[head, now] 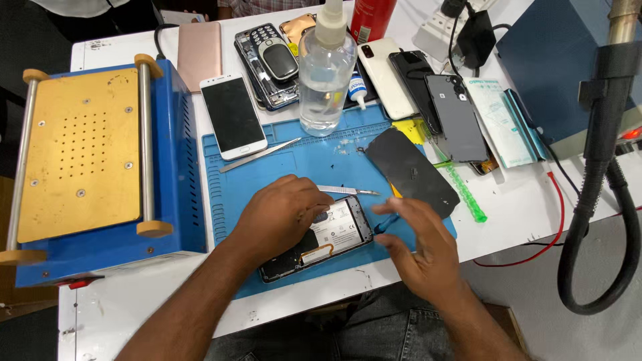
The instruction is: The person repairs a disassembled smartphone on a blue mat, using a blue screwdriver to work on the phone's internal components and a scalpel to pry at parts. They test a phone screen, handle a replacement display assembly, and press components into the phone frame by hand.
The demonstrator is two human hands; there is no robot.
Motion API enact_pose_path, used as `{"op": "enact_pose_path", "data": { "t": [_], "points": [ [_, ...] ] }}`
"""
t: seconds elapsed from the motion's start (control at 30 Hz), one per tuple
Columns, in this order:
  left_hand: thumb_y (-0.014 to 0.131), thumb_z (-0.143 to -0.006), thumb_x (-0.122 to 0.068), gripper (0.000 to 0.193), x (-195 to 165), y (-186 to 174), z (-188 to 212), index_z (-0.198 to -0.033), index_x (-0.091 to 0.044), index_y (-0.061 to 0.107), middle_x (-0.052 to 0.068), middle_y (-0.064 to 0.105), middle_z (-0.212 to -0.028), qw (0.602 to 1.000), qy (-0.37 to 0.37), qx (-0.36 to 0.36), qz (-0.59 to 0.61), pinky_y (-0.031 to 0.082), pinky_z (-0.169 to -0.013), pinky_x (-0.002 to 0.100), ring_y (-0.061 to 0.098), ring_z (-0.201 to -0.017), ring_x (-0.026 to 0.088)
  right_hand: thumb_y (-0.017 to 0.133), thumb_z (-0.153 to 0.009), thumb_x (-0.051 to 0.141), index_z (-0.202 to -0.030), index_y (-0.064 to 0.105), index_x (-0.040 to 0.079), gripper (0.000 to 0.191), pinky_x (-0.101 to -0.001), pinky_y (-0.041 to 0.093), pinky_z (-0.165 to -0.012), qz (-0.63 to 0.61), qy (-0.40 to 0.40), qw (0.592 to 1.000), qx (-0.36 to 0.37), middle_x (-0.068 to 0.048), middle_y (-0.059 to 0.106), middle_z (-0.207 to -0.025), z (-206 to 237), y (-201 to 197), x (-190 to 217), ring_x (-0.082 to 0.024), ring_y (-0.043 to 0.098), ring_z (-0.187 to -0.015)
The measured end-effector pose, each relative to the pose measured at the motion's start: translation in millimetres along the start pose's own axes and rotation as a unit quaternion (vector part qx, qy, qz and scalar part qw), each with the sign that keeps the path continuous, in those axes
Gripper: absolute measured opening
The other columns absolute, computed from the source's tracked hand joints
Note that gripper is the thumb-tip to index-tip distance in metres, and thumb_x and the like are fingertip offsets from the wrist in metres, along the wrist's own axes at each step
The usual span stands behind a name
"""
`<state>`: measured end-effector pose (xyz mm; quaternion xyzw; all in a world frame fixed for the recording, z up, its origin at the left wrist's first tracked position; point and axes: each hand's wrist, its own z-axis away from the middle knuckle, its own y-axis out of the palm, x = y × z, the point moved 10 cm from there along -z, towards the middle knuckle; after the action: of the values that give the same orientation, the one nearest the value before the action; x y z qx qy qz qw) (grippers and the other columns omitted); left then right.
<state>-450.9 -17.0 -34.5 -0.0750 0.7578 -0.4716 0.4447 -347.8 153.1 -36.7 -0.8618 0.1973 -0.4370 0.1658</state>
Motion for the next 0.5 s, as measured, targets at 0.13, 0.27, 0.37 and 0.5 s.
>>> {"op": "enact_pose_path", "data": {
  "t": [0.13, 0.27, 0.37, 0.5],
  "points": [
    [0.071, -0.091, -0.019, 0.013, -0.3, -1.1, 0.6, -0.099, -0.013, 0.079, 0.002, 0.074, -0.095, 1.0, -0.002, 0.002, 0.0, 0.053, -0.079, 0.038, 0.066, -0.091, 0.022, 0.061, -0.099, -0.005, -0.145, 0.052, 0.012, 0.051, -0.035, 0.064, -0.089, -0.09, 0.083, 0.992, -0.002, -0.017, 0.066, -0.126, 1.8, 1.6, -11.6, -0.025, 0.072, -0.116],
    [0.072, -0.09, -0.019, 0.012, -1.4, -1.2, 1.5, -0.097, -0.012, 0.078, 0.002, 0.074, -0.094, 1.0, 0.003, 0.005, 0.005, 0.053, -0.078, 0.038, 0.066, -0.091, 0.021, 0.071, -0.093, 0.002, -0.151, 0.041, 0.01, 0.066, -0.0345, 0.056, -0.094, -0.018, 0.011, 1.0, -0.007, -0.014, 0.068, -0.119, -2.0, 4.2, 1.5, -0.022, 0.068, -0.113],
    [0.072, -0.088, -0.018, 0.012, 0.1, -1.8, 2.0, -0.097, -0.013, 0.079, 0.002, 0.074, -0.094, 1.0, -0.001, -0.002, 0.012, 0.054, -0.079, 0.038, 0.067, -0.092, 0.021, 0.073, -0.093, -0.002, -0.153, 0.039, 0.01, 0.07, -0.0361, 0.058, -0.095, -0.036, 0.014, 0.999, -0.02, -0.014, 0.067, -0.114, -0.8, 5.0, -1.0, -0.021, 0.069, -0.11],
    [0.073, -0.09, -0.019, 0.011, -0.7, -1.0, 2.0, -0.097, -0.012, 0.079, 0.002, 0.075, -0.094, 1.0, 0.016, -0.001, 0.009, 0.054, -0.078, 0.038, 0.067, -0.092, 0.021, 0.062, -0.095, -0.011, -0.158, 0.029, 0.011, 0.074, -0.0412, 0.056, -0.1, -0.124, 0.068, 0.99, -0.016, -0.02, 0.066, -0.122, 6.1, 10.1, -12.7, -0.028, 0.068, -0.118]
  ]
}}
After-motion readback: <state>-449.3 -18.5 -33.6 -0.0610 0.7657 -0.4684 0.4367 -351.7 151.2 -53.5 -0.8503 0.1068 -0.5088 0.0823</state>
